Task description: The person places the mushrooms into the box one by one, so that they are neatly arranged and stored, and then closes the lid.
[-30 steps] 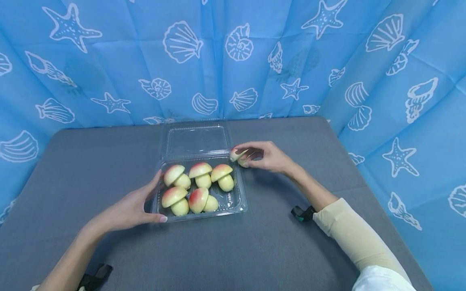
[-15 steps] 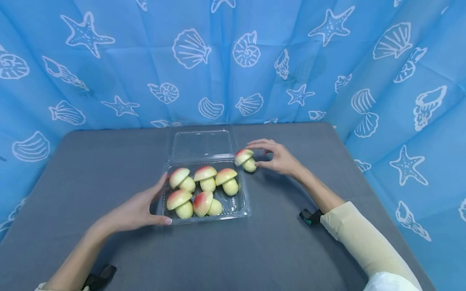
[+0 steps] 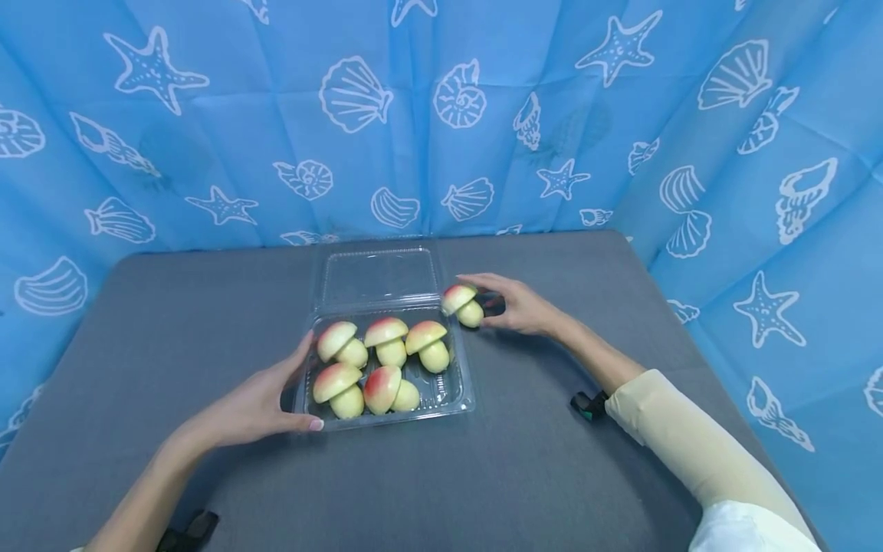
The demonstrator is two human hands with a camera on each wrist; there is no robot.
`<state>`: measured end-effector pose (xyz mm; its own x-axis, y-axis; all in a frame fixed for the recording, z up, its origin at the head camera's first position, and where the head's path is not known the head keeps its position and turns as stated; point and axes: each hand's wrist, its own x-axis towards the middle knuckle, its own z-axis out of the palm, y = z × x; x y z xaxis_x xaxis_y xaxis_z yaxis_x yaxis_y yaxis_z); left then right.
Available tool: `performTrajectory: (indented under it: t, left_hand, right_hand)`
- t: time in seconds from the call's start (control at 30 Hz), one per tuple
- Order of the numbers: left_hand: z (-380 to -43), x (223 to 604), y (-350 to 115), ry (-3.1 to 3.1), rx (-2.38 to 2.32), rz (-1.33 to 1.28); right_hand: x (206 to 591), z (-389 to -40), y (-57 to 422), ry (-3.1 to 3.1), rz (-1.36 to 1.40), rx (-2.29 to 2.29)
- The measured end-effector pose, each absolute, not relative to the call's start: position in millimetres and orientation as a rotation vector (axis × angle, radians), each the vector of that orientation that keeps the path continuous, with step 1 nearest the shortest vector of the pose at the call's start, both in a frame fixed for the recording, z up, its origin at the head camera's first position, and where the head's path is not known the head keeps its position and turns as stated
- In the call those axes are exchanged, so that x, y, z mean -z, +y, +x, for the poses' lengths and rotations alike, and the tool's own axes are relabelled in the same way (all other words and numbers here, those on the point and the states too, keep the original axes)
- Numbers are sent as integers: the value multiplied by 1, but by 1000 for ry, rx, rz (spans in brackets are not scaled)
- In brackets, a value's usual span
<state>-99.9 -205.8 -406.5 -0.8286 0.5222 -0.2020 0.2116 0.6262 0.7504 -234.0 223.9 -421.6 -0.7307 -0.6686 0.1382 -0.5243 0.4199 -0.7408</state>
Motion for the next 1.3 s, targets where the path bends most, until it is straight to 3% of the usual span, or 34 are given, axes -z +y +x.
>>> performTrajectory:
  t: [0.57, 1.3]
  left_hand:
    - [-102, 408, -207, 2467, -1031, 577]
    - [-102, 409, -207, 2464, -1033, 573]
  right_hand:
    - [424, -234, 220, 2530, -974, 1169]
    - [404, -202, 228, 2583, -967, 1375]
